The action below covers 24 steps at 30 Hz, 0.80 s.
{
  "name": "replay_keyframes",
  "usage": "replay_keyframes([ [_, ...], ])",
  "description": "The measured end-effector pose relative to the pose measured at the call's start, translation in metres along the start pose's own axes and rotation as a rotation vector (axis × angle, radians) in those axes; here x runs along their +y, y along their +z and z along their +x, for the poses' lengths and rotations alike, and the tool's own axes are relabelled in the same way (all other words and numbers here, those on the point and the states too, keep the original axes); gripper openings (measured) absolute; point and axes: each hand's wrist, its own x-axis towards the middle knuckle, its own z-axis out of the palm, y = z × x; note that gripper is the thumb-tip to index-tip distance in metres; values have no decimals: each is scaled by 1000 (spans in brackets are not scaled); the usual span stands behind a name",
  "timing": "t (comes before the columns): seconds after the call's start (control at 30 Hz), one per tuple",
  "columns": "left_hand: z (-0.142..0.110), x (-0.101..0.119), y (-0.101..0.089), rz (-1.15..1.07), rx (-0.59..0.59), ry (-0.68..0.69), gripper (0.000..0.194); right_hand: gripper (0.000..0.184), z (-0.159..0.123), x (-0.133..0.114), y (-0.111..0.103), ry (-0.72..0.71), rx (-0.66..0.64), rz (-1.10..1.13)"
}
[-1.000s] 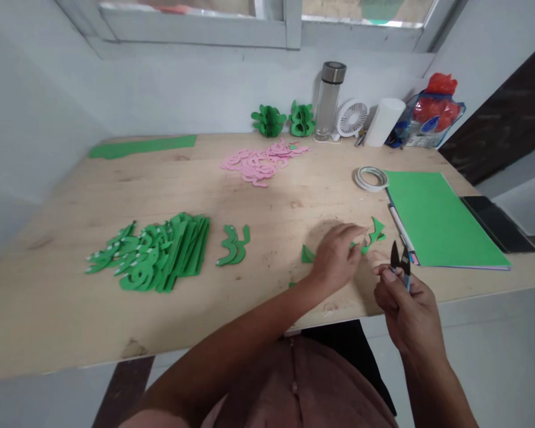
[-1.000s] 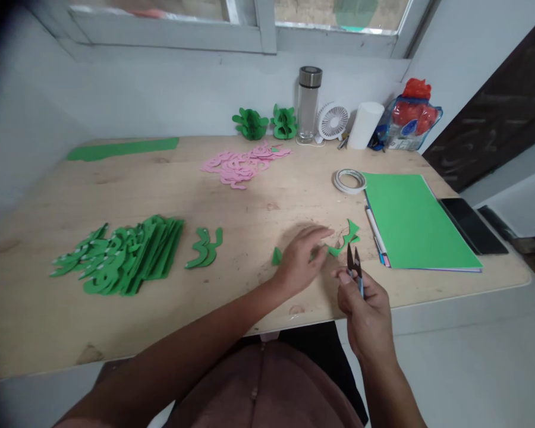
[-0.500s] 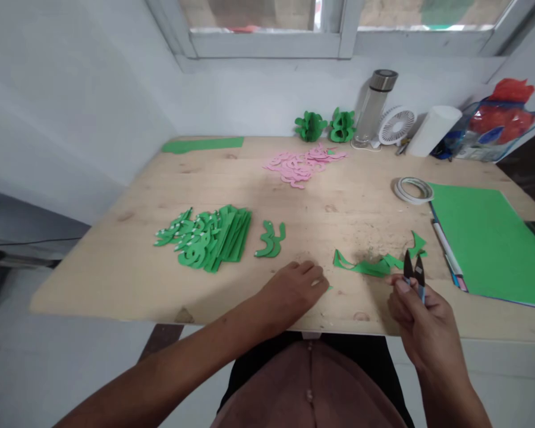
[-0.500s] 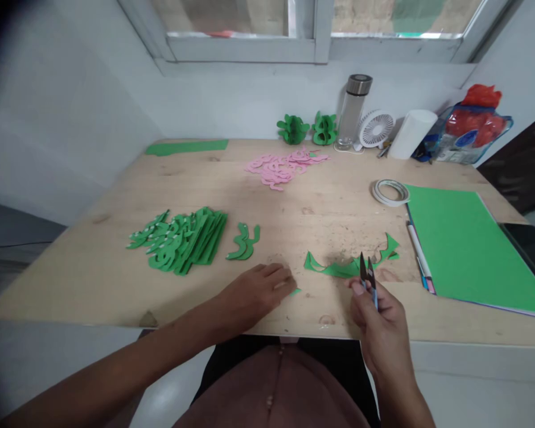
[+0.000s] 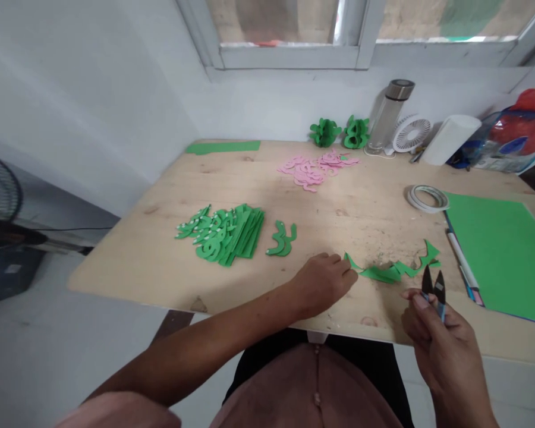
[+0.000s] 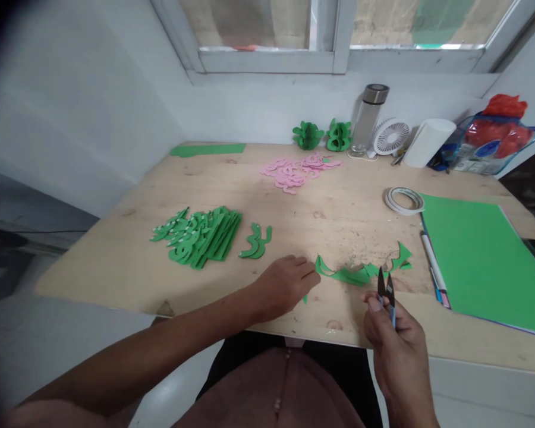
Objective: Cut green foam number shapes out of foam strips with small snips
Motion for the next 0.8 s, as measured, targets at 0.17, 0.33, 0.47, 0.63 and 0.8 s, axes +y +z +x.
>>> replay_keyframes([
  [0.17, -33, -4, -17, -16, 112, -293, 16, 29, 3, 7, -1, 14, -47, -9],
  [0.33, -100, -16, -23, 85, 262, -621, 21, 29, 4, 9, 7, 19, -55, -25],
  [0.47, -143, -28, -19, 268, 283, -851, 18, 28, 3, 8, 16, 21, -67, -43],
  [0.63, -159, -38, -14, 382, 206, -974, 17, 27, 2, 9, 21, 3, -98, -65],
  [0.8, -158, -42, -12, 380, 165, -1017, 24, 28, 0, 10, 24, 12, -109, -73],
])
